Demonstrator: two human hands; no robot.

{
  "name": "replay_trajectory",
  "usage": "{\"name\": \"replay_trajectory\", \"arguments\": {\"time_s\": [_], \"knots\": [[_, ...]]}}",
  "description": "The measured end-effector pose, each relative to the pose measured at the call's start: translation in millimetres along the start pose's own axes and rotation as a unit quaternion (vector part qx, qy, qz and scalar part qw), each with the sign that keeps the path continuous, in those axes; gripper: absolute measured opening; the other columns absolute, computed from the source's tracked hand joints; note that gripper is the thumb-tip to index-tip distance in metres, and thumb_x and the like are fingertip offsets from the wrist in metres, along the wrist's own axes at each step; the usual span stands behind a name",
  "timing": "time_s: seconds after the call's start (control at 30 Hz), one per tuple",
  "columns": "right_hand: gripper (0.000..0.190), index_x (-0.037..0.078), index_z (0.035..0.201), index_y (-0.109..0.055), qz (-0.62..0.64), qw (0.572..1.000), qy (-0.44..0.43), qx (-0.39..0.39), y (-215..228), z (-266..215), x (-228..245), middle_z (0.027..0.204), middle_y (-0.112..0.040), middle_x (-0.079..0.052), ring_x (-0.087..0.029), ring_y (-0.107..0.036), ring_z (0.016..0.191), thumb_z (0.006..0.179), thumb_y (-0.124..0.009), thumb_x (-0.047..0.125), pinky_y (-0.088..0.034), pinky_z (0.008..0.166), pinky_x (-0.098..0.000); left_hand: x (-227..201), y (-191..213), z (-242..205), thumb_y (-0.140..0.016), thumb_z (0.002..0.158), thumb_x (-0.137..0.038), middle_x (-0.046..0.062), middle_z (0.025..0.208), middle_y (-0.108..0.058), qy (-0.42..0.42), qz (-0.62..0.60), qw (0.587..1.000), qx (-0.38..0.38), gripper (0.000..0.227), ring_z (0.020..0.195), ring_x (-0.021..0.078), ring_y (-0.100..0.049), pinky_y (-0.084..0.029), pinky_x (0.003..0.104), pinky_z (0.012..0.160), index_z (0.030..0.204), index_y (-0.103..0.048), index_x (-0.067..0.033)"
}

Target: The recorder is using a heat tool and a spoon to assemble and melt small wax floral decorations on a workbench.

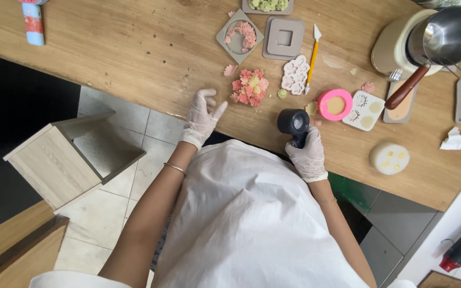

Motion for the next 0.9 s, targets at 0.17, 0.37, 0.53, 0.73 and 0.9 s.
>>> {"name": "replay_trajectory", "arguments": {"time_s": [0.17, 0.37, 0.53, 0.73, 0.9], "knots": [[0.046, 0.007, 0.120, -0.054, 0.051, 0.996, -0.068, 0.024, 19, 1, -1, 0.087, -0.059, -0.002, -0.014, -0.054, 0.074, 0.078, -0.072, 0.006, -0.049, 0.074, -0.0299, 21, -2, 3, -0.061, 0.103, -0.034, 0.001, 0.087, -0.073, 0.166, -0.136, 0.977, -0.012, 0.030, 0.067, 0.0076, -0.062, -0.053, 0.027, 0.058, 0.095, -0.065, -0.0052], [0.038, 0.006, 0.113, -0.056, 0.039, 0.997, -0.055, 0.035, 23, -6, -33, 0.085, -0.058, -0.003, -0.013, -0.053, 0.074, 0.079, -0.072, 0.004, -0.049, 0.072, -0.0289, 32, -9, 13, -0.056, 0.107, -0.039, 0.002, 0.073, -0.070, 0.225, -0.191, 0.950, -0.102, 0.041, 0.051, 0.0064, -0.058, -0.047, 0.023, 0.043, 0.087, -0.068, -0.0056], [0.038, 0.007, 0.110, -0.056, 0.081, 0.993, -0.077, 0.047, 20, -12, -38, 0.081, -0.056, 0.000, -0.011, -0.052, 0.071, 0.076, -0.072, 0.005, -0.048, 0.069, -0.0275, 34, -19, 1, -0.059, 0.105, -0.038, 0.006, 0.071, -0.067, 0.226, -0.182, 0.946, -0.141, 0.038, 0.054, 0.0122, -0.057, -0.047, 0.031, 0.049, 0.086, -0.069, -0.0065], [0.037, 0.007, 0.108, -0.056, 0.097, 0.990, -0.072, 0.067, 25, -3, -32, 0.082, -0.056, 0.001, -0.009, -0.051, 0.072, 0.075, -0.074, 0.005, -0.047, 0.069, -0.0258, 11, -13, 5, -0.053, 0.105, -0.039, 0.008, 0.082, -0.073, 0.062, 0.163, 0.972, -0.158, 0.037, 0.077, 0.0317, -0.067, -0.053, 0.045, 0.072, 0.086, -0.067, -0.0111], [0.038, 0.007, 0.109, -0.056, 0.111, 0.987, -0.074, 0.085, 24, 10, -20, 0.084, -0.055, 0.003, -0.008, -0.049, 0.073, 0.075, -0.074, 0.005, -0.047, 0.070, -0.0251, 15, -15, 4, -0.051, 0.105, -0.041, 0.010, 0.082, -0.072, 0.078, 0.206, 0.963, -0.155, 0.038, 0.077, 0.0345, -0.066, -0.052, 0.048, 0.073, 0.084, -0.064, -0.0115]]}}
Point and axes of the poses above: each hand's wrist, its own z-axis towards the middle knuckle, its own y-axis out of the back of the hand, x = y × z, the point moved 3 cm from there along z, towards the middle knuckle
